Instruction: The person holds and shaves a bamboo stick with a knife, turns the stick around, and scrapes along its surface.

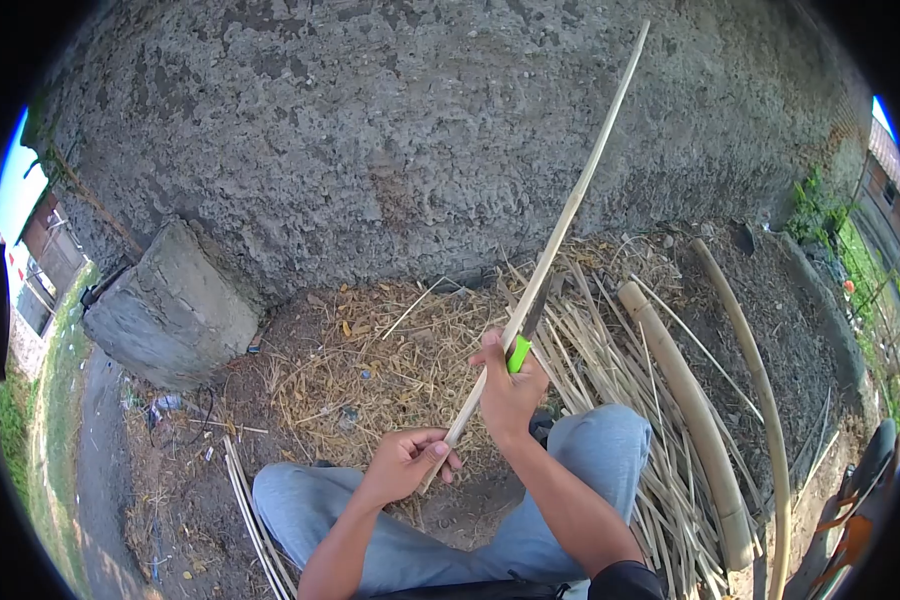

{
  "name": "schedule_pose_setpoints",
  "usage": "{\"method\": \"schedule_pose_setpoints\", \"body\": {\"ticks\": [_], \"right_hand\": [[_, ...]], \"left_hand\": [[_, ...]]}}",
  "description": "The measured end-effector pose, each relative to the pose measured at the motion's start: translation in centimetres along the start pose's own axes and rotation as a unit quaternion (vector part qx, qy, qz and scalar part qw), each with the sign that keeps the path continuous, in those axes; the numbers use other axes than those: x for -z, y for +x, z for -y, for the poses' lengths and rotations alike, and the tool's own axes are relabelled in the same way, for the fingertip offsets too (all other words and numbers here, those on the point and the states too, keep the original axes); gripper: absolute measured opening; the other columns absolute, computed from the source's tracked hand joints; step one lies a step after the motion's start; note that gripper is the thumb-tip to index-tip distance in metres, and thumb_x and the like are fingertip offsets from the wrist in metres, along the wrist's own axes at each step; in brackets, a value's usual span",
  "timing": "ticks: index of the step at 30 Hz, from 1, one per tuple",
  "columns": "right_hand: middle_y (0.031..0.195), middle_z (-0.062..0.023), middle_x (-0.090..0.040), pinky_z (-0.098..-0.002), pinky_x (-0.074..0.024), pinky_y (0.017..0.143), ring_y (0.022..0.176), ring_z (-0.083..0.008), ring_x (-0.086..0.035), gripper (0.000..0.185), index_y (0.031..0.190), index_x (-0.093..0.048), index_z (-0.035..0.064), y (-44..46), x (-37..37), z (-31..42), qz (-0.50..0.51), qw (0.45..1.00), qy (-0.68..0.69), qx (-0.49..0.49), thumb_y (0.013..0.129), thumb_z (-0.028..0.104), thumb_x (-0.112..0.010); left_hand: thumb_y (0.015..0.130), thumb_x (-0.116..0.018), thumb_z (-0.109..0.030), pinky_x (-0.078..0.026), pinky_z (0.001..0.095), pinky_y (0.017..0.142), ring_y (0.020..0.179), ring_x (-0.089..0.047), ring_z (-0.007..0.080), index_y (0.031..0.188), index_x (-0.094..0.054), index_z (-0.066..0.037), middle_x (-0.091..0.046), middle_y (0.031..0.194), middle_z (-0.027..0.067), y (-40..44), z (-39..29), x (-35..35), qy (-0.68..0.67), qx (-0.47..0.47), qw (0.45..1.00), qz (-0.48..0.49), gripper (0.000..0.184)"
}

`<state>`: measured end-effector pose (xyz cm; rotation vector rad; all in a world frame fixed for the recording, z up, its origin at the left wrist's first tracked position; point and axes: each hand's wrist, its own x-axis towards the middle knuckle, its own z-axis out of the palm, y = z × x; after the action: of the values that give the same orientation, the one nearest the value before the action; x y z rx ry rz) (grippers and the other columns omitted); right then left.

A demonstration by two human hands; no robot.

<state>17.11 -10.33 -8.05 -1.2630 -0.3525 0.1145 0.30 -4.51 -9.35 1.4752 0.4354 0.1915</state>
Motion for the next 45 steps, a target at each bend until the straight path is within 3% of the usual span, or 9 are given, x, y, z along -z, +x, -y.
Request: {"method": "schedule_pose_setpoints", "body": {"ticks": [5,10,14,22,28,34,36,37,45], "right_hand": [[0.071,-0.0032,-0.068,-0.0235,-0.0443,0.057,0.065,-0.0067,-0.063,0.018,0.100,-0.069,-0.0011,-0.6,-0.3,-0.1,0.022,0.999,-0.010,0.024,0.097,0.017,-0.067],[0.071,-0.0025,-0.065,-0.0240,-0.0467,0.056,0.063,-0.0096,-0.064,0.018,0.093,-0.067,-0.0027,-0.2,-0.5,-0.4,0.026,0.999,-0.020,0.035,0.097,0.014,-0.065],[0.073,-0.0031,-0.065,-0.0242,-0.0470,0.057,0.064,-0.0091,-0.064,0.020,0.094,-0.067,-0.0035,-0.3,-0.4,0.3,0.036,0.998,-0.041,0.035,0.096,0.016,-0.067],[0.070,-0.0043,-0.070,-0.0234,-0.0458,0.057,0.063,-0.0065,-0.062,0.027,0.103,-0.068,-0.0033,-0.2,-0.2,0.2,0.048,0.997,-0.054,0.017,0.096,0.023,-0.068],[0.069,-0.0035,-0.066,-0.0244,-0.0451,0.057,0.063,-0.0086,-0.062,0.026,0.100,-0.068,-0.0029,-0.6,-0.2,0.6,0.071,0.995,-0.072,-0.006,0.098,0.023,-0.066],[0.070,-0.0040,-0.067,-0.0243,-0.0450,0.057,0.064,-0.0072,-0.061,0.025,0.100,-0.069,-0.0024,-0.8,-0.5,0.5,0.074,0.995,-0.071,0.001,0.097,0.023,-0.067],[0.069,-0.0039,-0.067,-0.0243,-0.0450,0.057,0.064,-0.0069,-0.061,0.025,0.100,-0.069,-0.0023,-0.6,-0.8,0.6,0.079,0.994,-0.071,0.005,0.096,0.023,-0.067],[0.068,-0.0036,-0.067,-0.0240,-0.0446,0.057,0.064,-0.0065,-0.060,0.025,0.101,-0.069,-0.0024,-0.7,-0.7,0.5,0.081,0.994,-0.072,0.019,0.097,0.022,-0.067],[0.067,-0.0040,-0.068,-0.0226,-0.0420,0.056,0.061,-0.0048,-0.054,0.024,0.108,-0.067,-0.0035,-0.4,-1.0,1.5,0.115,0.990,-0.054,0.064,0.100,0.019,-0.061]], "left_hand": [[0.100,-0.060,-0.011,-0.048,0.0232,0.055,0.061,-0.059,0.0092,0.112,-0.063,0.007,-0.065,0.076,0.0057,0.0,-0.4,0.0,-0.053,0.025,0.997,0.040,0.022],[0.098,-0.063,-0.013,-0.046,0.0222,0.051,0.057,-0.053,0.0049,0.110,-0.063,0.005,-0.060,0.072,0.0014,-0.5,0.5,-1.0,-0.033,-0.005,0.996,-0.080,0.021],[0.099,-0.063,-0.017,-0.043,0.0215,0.050,0.056,-0.051,0.0043,0.111,-0.063,0.005,-0.060,0.072,0.0010,-1.0,-0.2,-0.8,-0.036,-0.011,0.994,-0.101,0.026],[0.109,-0.040,-0.025,-0.044,0.0229,0.054,0.058,-0.052,0.0080,0.120,-0.061,0.005,-0.061,0.075,0.0036,-1.5,-0.1,0.2,-0.089,-0.006,0.996,0.021,0.038],[0.098,-0.061,-0.010,-0.044,0.0236,0.048,0.054,-0.051,0.0088,0.115,-0.063,0.006,-0.060,0.071,0.0039,-1.4,-0.4,0.1,-0.173,0.071,0.982,0.032,0.023],[0.090,-0.074,-0.009,-0.045,0.0220,0.048,0.056,-0.053,0.0045,0.108,-0.066,0.004,-0.062,0.072,0.0011,-0.7,0.7,-0.7,-0.101,0.076,0.991,-0.043,0.024],[0.090,-0.074,-0.010,-0.047,0.0218,0.051,0.058,-0.054,0.0044,0.113,-0.064,0.003,-0.064,0.076,0.0013,-0.9,0.2,-0.8,0.068,0.038,0.996,-0.053,0.028],[0.090,-0.074,-0.010,-0.047,0.0218,0.051,0.058,-0.054,0.0044,0.113,-0.064,0.003,-0.064,0.076,0.0013,-1.1,0.2,-0.7,0.069,0.038,0.995,-0.053,0.028],[0.104,-0.053,-0.023,-0.049,0.0244,0.067,0.075,-0.057,0.0066,0.134,-0.048,0.006,-0.064,0.093,0.0055,-4.7,-0.2,-0.1,-0.113,0.049,0.991,0.059,0.042]]}}
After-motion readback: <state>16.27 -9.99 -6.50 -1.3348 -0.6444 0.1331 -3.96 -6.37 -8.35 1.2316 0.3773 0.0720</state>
